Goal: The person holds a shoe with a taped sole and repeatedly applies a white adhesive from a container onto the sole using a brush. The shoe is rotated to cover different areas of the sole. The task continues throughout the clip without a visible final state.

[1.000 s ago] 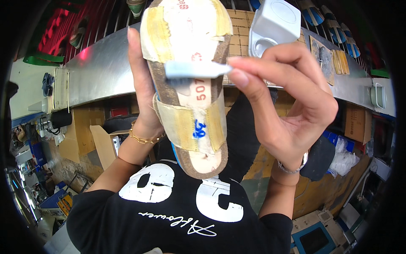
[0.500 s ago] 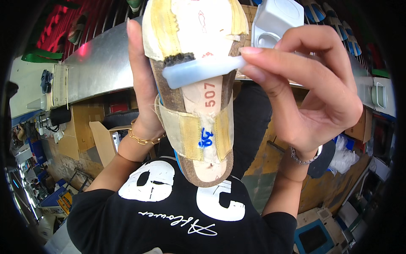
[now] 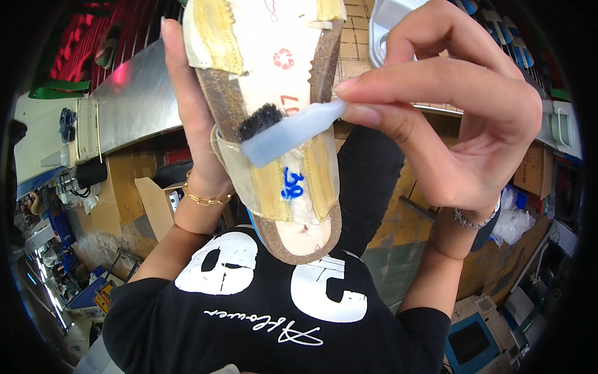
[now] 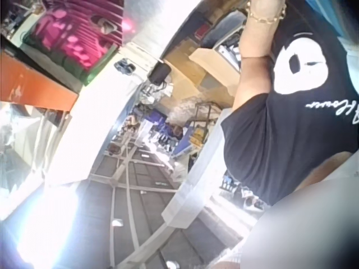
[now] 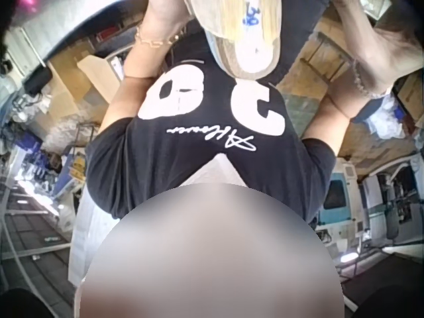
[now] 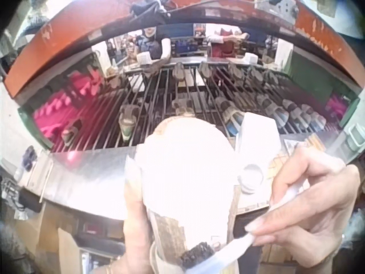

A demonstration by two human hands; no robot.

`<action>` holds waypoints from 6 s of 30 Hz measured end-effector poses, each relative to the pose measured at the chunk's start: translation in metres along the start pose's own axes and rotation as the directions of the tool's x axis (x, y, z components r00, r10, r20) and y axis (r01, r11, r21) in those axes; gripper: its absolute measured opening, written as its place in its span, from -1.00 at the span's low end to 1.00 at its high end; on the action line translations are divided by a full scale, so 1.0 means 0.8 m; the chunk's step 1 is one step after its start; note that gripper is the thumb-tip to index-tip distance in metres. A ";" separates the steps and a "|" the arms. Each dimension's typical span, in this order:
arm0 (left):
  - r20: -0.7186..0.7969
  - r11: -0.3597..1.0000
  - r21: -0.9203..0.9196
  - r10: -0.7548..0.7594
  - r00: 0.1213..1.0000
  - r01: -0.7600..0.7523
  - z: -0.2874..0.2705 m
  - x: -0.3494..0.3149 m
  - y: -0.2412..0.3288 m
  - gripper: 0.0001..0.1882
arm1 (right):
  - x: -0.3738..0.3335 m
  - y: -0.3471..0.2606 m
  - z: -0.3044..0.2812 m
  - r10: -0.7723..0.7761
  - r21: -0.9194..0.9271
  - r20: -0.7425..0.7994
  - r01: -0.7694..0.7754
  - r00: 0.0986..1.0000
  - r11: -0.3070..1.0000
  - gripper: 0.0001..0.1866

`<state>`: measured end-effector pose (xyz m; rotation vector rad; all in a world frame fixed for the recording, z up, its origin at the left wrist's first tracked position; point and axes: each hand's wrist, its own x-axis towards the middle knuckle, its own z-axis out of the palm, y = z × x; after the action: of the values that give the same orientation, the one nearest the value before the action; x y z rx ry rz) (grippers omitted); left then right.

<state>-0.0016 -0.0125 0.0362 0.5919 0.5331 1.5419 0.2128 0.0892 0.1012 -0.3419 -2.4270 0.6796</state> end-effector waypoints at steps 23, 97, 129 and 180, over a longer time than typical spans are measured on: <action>-0.103 0.969 0.049 0.247 0.963 -0.243 -0.027 0.004 -0.001 -0.19 | -0.003 -0.016 0.028 0.175 0.247 -0.151 -0.134 0.973 0.960 -0.80; -0.429 0.911 -0.174 0.271 0.862 -0.373 -0.323 -0.006 0.253 -0.34 | 0.039 0.065 0.100 0.532 0.497 -0.359 -0.325 0.767 0.804 -0.89; -0.015 0.988 -0.106 0.113 0.994 -0.114 -0.213 -0.004 0.143 -0.05 | -0.099 0.134 0.047 0.396 -0.222 -0.497 -0.554 0.772 0.802 -0.79; 0.659 -0.400 0.752 0.436 0.613 -0.524 -0.019 -0.005 -0.044 -0.65 | -0.024 0.019 -0.014 -0.119 -0.267 -0.353 0.022 0.928 0.964 -0.67</action>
<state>0.0152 -0.0139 0.0017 2.4787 1.6275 1.6354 0.2362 0.0989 0.0917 -0.4398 -2.1525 0.2358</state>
